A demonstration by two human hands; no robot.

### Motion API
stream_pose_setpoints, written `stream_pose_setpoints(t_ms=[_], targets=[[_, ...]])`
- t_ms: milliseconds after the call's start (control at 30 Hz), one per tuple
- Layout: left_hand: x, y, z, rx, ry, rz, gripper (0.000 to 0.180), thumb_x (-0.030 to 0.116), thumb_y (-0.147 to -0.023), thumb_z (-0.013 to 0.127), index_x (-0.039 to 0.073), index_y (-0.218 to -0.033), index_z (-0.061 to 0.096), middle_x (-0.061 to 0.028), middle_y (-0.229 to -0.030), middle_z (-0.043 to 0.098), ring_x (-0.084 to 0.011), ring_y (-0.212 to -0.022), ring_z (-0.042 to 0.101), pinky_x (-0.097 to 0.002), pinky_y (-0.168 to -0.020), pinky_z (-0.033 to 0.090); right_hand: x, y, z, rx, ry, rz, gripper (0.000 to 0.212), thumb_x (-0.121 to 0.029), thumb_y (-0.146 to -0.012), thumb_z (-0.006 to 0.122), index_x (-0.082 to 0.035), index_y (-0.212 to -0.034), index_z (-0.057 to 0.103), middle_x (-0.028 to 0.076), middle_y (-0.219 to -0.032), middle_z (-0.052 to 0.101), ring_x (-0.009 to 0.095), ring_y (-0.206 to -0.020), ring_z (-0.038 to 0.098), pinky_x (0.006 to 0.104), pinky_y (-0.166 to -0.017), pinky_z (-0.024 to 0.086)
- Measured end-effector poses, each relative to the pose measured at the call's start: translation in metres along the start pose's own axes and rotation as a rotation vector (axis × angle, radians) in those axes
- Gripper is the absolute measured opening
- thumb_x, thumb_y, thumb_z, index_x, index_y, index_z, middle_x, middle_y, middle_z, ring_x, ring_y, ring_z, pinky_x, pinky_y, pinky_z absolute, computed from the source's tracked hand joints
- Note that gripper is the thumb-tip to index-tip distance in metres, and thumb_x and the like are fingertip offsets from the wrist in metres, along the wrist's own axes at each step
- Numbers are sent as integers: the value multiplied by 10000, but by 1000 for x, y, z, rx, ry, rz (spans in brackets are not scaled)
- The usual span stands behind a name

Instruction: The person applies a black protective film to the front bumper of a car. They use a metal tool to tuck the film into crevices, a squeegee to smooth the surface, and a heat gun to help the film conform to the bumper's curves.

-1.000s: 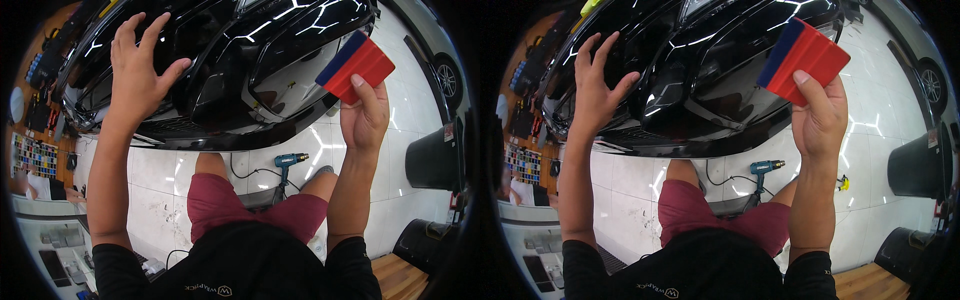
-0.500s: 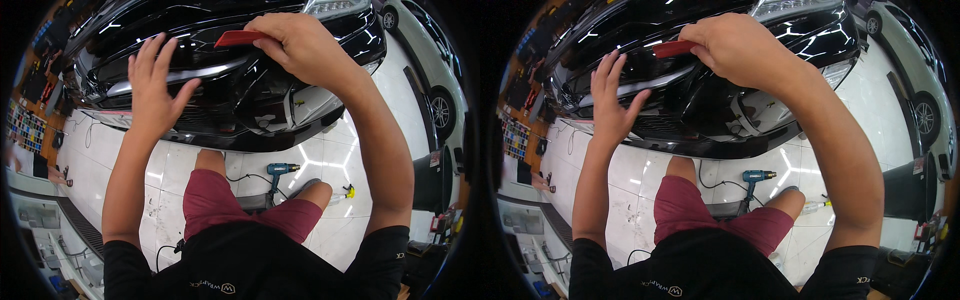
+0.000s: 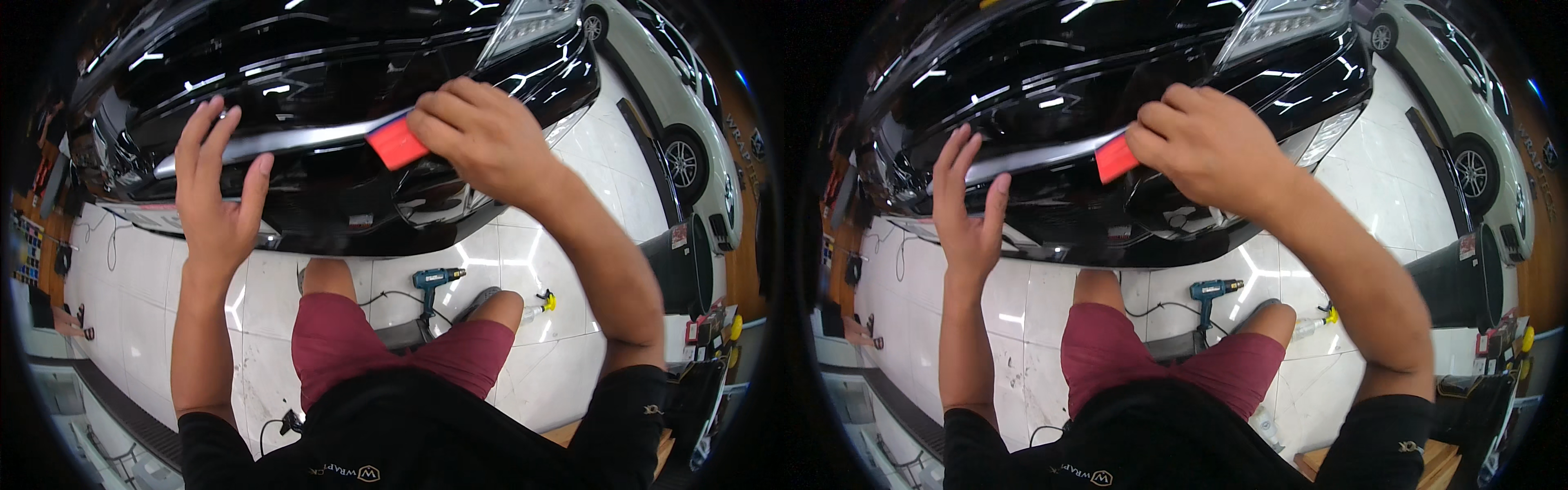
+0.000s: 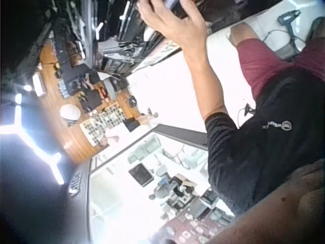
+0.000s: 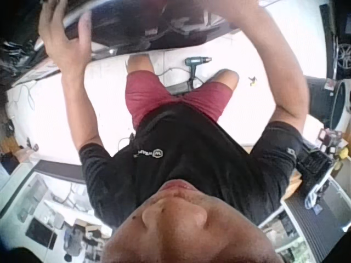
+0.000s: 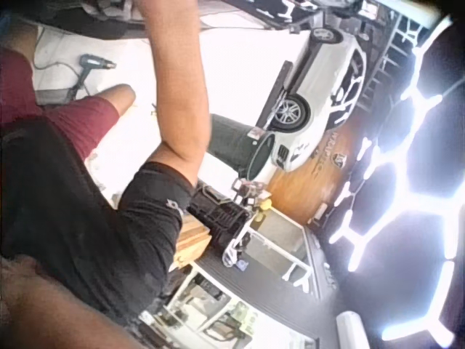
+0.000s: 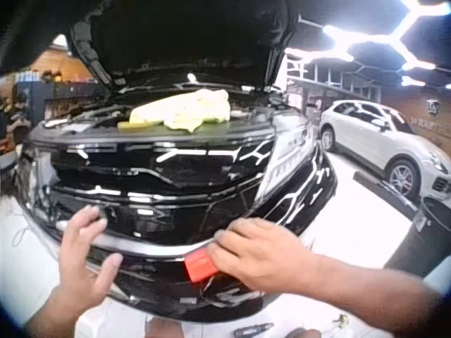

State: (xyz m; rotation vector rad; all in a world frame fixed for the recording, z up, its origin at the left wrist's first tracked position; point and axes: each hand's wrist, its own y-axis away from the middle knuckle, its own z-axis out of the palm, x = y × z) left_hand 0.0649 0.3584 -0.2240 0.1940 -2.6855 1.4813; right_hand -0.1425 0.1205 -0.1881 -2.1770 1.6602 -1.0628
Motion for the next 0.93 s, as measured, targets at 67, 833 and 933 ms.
stream_pose_setpoints(t_ms=[67, 833, 933], targets=[[-3, -50, 0, 111, 42, 141, 444, 123, -870, 729, 21, -1286, 614, -199, -1367, 563, -354, -1236, 568, -400, -1040, 440, -12, 12, -9, 196, -175, 149, 300, -41, -731, 669, -43, -1029, 639, 97, -1007, 662, 295, -874, 622, 360, -753, 518], [-27, -265, -73, 240, -159, 388, 320, 146, -987, 482, -26, -1228, 603, -220, -1080, 689, -338, -895, 714, -414, -770, 570, -220, 336, -35, 836, -653, 1963, 306, -108, -955, 630, 40, -1221, 594, 95, -1102, 679, 168, -981, 636, 320, -929, 489], [39, -166, -37, 137, 76, 459, 436, 133, -1000, 447, -32, -1398, 516, -232, -1274, 640, -342, -1090, 678, -379, -922, 556, -212, 331, -19, 745, -696, 1962, 282, -106, -956, 638, 42, -1195, 610, 100, -1099, 684, 158, -972, 638, 311, -907, 496]])
